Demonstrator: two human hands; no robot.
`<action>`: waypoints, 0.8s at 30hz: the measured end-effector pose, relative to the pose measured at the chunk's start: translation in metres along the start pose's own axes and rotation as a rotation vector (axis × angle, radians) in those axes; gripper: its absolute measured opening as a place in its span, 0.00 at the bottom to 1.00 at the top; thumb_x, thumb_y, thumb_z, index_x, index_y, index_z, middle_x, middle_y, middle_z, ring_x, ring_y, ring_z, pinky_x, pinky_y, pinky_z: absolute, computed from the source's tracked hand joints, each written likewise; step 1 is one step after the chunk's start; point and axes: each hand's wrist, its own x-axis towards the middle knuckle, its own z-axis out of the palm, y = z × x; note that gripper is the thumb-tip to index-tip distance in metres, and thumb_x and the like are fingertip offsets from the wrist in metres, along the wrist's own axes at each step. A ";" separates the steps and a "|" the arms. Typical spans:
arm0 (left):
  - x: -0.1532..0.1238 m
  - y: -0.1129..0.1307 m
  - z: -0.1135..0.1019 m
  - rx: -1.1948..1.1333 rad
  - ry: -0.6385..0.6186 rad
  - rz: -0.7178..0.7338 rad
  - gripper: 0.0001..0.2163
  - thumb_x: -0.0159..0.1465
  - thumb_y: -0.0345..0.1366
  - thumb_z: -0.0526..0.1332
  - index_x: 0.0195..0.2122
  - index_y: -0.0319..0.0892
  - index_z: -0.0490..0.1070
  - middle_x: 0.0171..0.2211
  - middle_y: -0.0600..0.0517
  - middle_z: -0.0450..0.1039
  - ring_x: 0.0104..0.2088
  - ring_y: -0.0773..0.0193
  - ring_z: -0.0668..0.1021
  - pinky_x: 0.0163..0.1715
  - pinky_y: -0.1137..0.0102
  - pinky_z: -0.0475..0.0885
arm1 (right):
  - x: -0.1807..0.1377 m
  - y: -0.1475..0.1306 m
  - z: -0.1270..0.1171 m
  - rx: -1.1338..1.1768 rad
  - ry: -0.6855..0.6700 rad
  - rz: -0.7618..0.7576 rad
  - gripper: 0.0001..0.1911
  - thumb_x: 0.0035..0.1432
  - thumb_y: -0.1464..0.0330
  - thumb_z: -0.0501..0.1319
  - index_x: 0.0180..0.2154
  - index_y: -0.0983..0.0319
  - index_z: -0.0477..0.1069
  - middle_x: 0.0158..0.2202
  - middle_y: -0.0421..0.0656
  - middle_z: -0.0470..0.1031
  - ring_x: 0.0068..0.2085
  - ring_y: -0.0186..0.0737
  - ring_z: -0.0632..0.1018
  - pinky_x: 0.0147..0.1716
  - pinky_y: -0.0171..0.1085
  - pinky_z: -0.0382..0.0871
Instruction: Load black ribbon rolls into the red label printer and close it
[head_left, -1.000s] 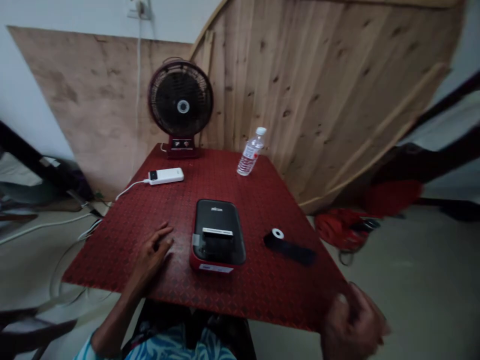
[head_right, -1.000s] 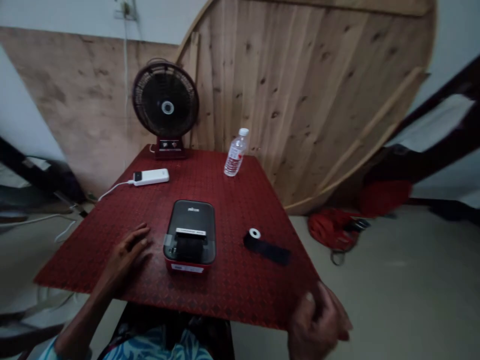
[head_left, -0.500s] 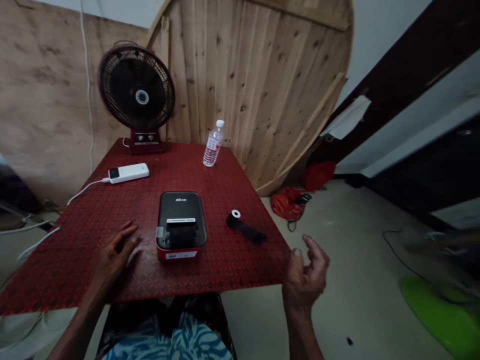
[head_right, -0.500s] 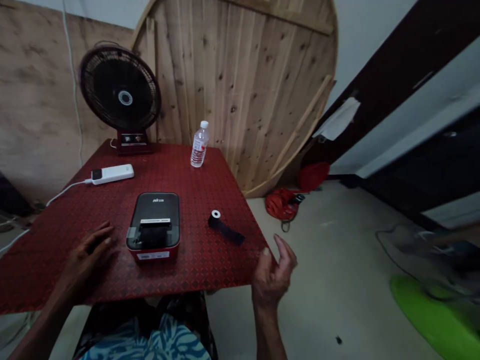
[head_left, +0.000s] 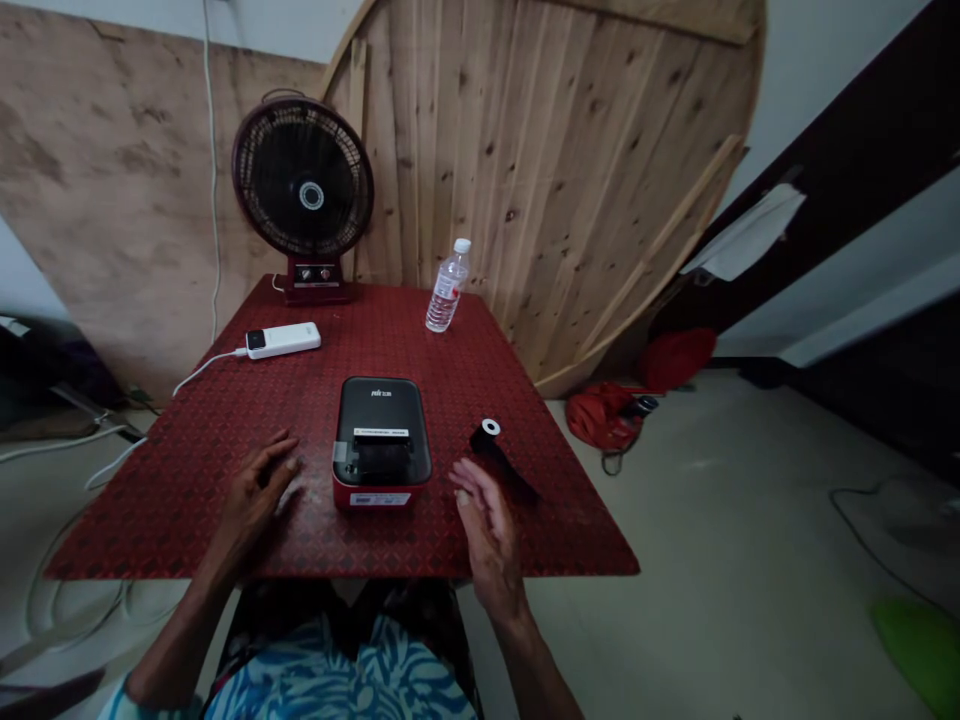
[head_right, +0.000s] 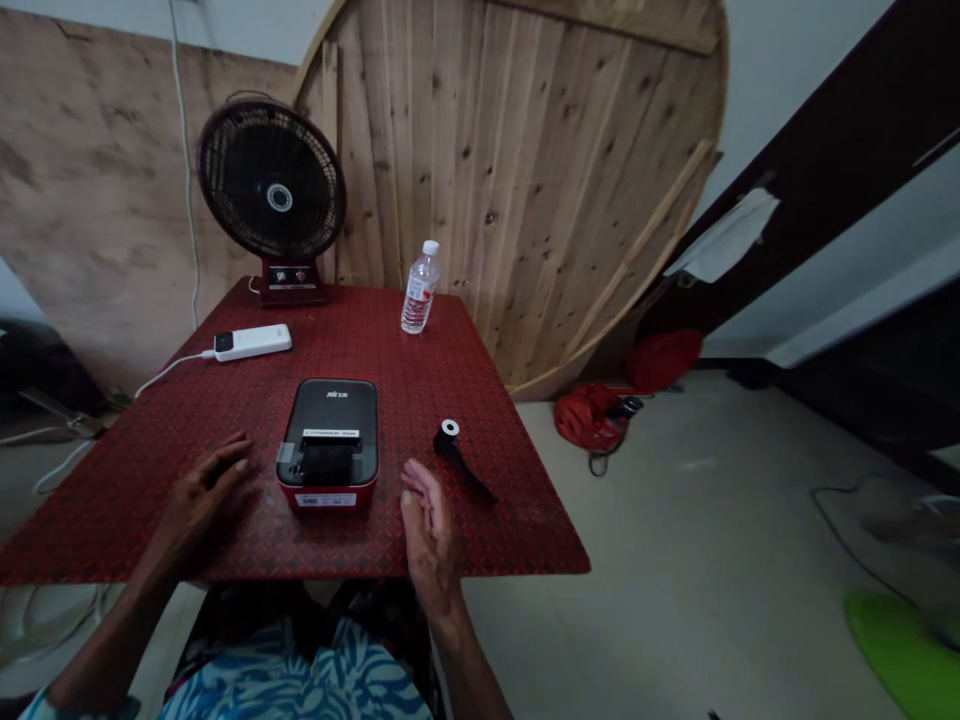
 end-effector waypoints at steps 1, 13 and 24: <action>0.000 0.000 0.000 -0.002 -0.004 0.000 0.20 0.59 0.49 0.59 0.49 0.44 0.72 0.60 0.43 0.63 0.61 0.51 0.64 0.61 0.54 0.57 | 0.002 0.001 0.001 0.005 0.006 0.009 0.19 0.62 0.60 0.54 0.53 0.58 0.66 0.52 0.50 0.73 0.51 0.44 0.75 0.50 0.46 0.70; 0.000 0.011 -0.002 0.056 -0.016 -0.042 0.19 0.57 0.49 0.60 0.46 0.45 0.73 0.60 0.45 0.65 0.60 0.48 0.65 0.60 0.53 0.59 | 0.074 -0.005 -0.064 -0.530 0.129 -0.215 0.19 0.60 0.63 0.53 0.52 0.60 0.66 0.52 0.50 0.71 0.54 0.45 0.72 0.54 0.50 0.64; 0.000 0.013 0.000 0.044 -0.009 -0.056 0.21 0.57 0.49 0.59 0.46 0.43 0.73 0.60 0.43 0.64 0.60 0.48 0.65 0.61 0.53 0.57 | 0.103 0.021 -0.043 -1.091 -0.033 -0.245 0.16 0.58 0.70 0.56 0.49 0.63 0.68 0.44 0.51 0.76 0.46 0.50 0.75 0.44 0.47 0.63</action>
